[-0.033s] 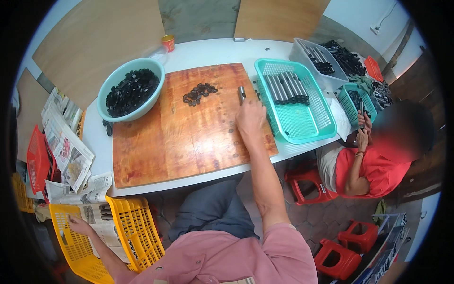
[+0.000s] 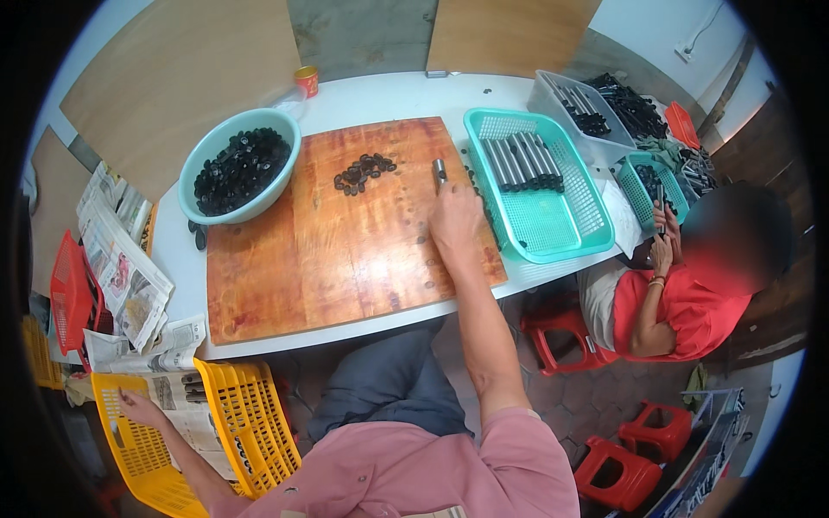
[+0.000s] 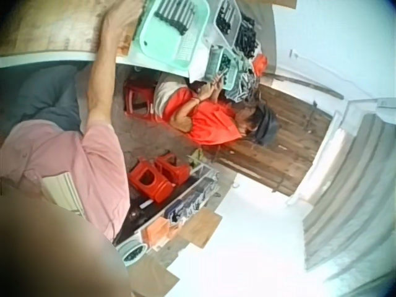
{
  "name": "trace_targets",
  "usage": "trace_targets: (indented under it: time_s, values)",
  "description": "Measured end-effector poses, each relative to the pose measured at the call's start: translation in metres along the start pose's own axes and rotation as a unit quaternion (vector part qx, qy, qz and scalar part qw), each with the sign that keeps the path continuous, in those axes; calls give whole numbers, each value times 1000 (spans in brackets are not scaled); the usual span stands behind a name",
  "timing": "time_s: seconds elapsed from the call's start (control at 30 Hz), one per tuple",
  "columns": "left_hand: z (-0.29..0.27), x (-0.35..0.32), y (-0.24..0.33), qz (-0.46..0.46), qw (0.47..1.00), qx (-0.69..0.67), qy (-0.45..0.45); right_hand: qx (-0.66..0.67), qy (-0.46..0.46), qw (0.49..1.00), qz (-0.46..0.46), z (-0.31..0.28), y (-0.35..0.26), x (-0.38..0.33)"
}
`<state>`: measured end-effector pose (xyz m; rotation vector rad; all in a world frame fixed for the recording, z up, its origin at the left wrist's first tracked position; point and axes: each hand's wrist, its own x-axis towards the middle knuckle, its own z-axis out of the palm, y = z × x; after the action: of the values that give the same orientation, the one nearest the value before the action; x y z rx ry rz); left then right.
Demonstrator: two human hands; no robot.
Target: The person assembles keychains by inserting small black circular objects into cylindrical metal tubes. They pick up the objects from a wooden board, place them into the tubes, and then place the completed assemblies into a yellow basket. Another person is visible in the background performing a similar task.
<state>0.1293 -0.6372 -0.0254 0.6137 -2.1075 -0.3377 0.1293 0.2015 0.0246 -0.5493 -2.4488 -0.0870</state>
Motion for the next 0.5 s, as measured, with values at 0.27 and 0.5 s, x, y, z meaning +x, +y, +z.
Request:
trace_targets:
  time_s: [0.27, 0.5]
  values:
    - [-51, -8, 313, 364, 866, -334, -77, 102, -96, 980, 141, 0, -11, 1]
    - [-24, -130, 500, 259, 631, -452, -574, 334, -105, 912, 215, -23, -18, 1]
